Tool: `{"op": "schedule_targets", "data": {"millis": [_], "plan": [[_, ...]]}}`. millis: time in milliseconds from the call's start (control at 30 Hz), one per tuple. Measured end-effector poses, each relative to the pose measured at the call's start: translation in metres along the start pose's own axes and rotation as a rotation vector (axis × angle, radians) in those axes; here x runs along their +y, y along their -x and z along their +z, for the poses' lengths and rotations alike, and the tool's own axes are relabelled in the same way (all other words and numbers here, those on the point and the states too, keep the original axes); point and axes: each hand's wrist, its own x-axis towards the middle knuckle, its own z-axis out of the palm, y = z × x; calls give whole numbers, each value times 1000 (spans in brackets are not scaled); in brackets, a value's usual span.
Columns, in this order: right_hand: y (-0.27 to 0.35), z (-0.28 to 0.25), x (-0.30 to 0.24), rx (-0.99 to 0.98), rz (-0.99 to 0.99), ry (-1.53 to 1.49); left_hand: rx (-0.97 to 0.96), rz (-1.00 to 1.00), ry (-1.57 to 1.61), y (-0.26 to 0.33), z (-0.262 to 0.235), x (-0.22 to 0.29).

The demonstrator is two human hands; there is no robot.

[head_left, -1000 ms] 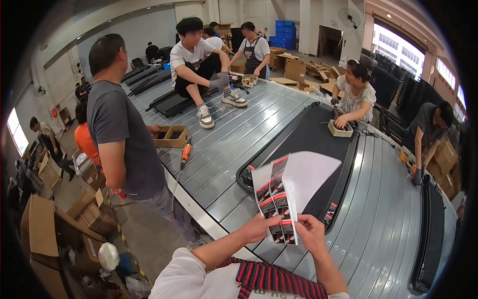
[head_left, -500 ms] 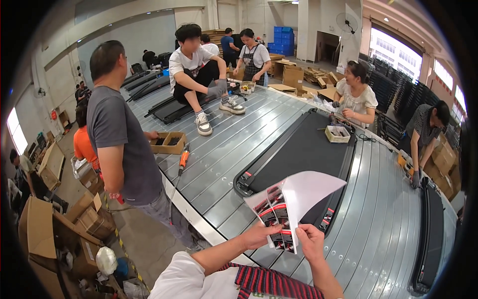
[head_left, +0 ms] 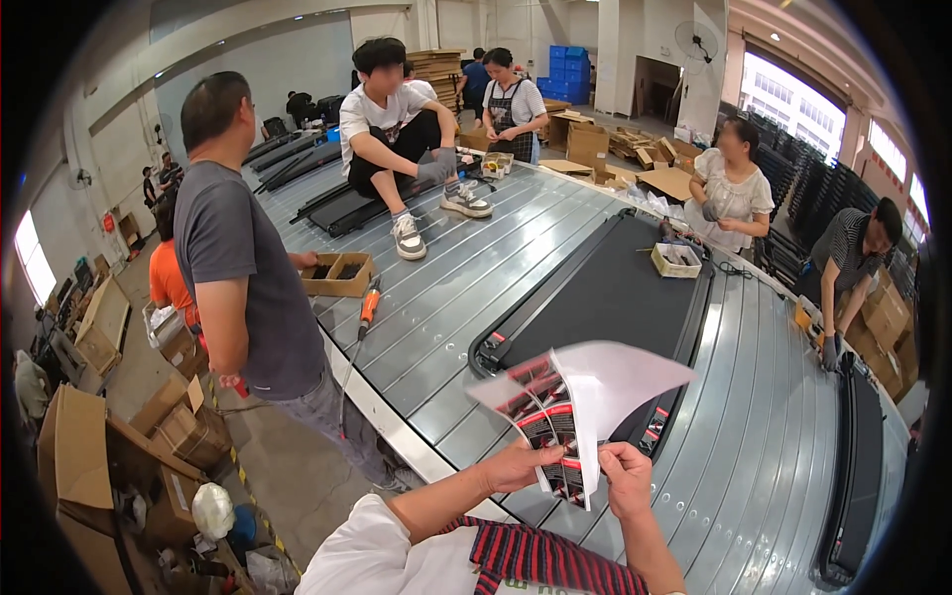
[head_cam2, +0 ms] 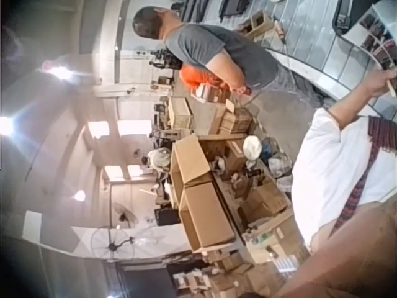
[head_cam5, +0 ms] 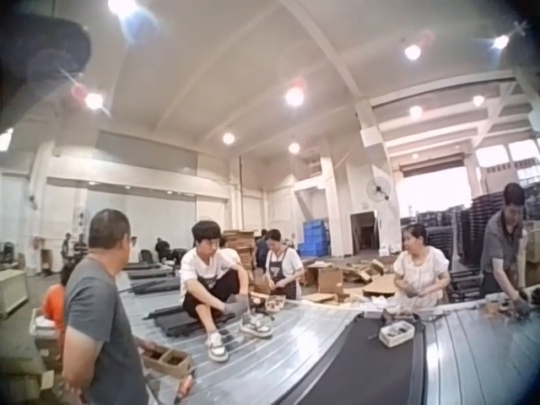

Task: Applying product labels and stickers to treadmills on a factory assembly line.

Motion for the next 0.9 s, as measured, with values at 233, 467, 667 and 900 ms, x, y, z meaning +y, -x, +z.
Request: {"op": "schedule_targets", "data": {"millis": [233,467,667,900], "plan": [[-7,-14,-17,238,-33,-100,593,200,-188,-20,-39,-9],[-21,13,-32,219,-667,790,483,97,-336,-37,-24,-16],[-2,40,-26,-146,-614,981,354,43,-380,-44,-8,-21],[-11,28,-32,-159,-615,1113,78,179,-733,-33,-21,-20]]}}
